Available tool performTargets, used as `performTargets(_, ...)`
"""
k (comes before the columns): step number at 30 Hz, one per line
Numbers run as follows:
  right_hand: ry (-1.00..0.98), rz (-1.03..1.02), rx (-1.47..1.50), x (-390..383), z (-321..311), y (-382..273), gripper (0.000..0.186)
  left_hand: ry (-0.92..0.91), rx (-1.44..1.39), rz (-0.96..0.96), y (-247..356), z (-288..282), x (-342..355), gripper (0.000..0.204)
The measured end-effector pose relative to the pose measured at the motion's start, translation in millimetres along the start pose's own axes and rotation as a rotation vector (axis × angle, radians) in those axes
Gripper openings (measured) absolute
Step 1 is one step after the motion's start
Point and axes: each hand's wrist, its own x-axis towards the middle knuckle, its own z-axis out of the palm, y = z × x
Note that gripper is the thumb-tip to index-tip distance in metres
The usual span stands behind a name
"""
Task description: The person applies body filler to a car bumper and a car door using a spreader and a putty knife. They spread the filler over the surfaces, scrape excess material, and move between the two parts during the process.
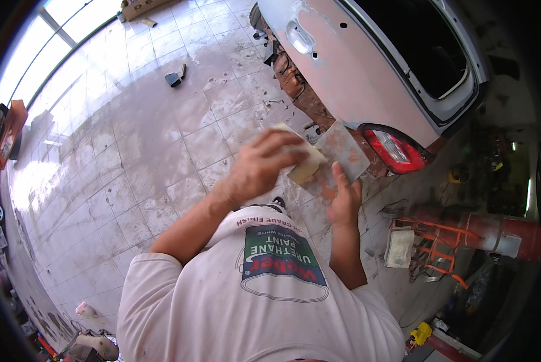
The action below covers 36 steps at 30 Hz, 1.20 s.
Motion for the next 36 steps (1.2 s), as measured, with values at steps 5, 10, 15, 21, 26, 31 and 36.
performTargets(5, -0.018, -0.112, 0.089, 24, -11, -17, 0.044, -0.079, 0.127, 0.077, -35, -5, -21, 0.033)
performTargets(10, -0.191, -0.035, -0.230, -5, -3, -40, 0.044, 0.103, -0.039, 0.037, -25, -22, 24, 0.027)
performTargets(15, -0.050, -0.046, -0.155, 27, -15, -24, 0.037, -0.064, -0.112, 0.112, 0, 13, 19, 0.030)
performTargets(21, -0.050, -0.099, 0.271, 39, -48, -51, 0.032, 0.048, -0.121, 0.172, 42, -2, 49, 0.038)
performTargets(26, -0.161, 0.096, 0.376, 32, -50, -39, 0.024, 0.062, 0.018, 0.268, 36, 40, 61, 0.044)
performTargets(31, -0.146, -0.091, 0.031, 21, -51, -34, 0.043, 0.111, 0.130, -0.088, -19, 40, 48, 0.048)
performTargets(36, 0.080, -0.138, 0.061, 41, -46, -59, 0.044, -0.085, 0.054, 0.155, 38, 61, 52, 0.037)
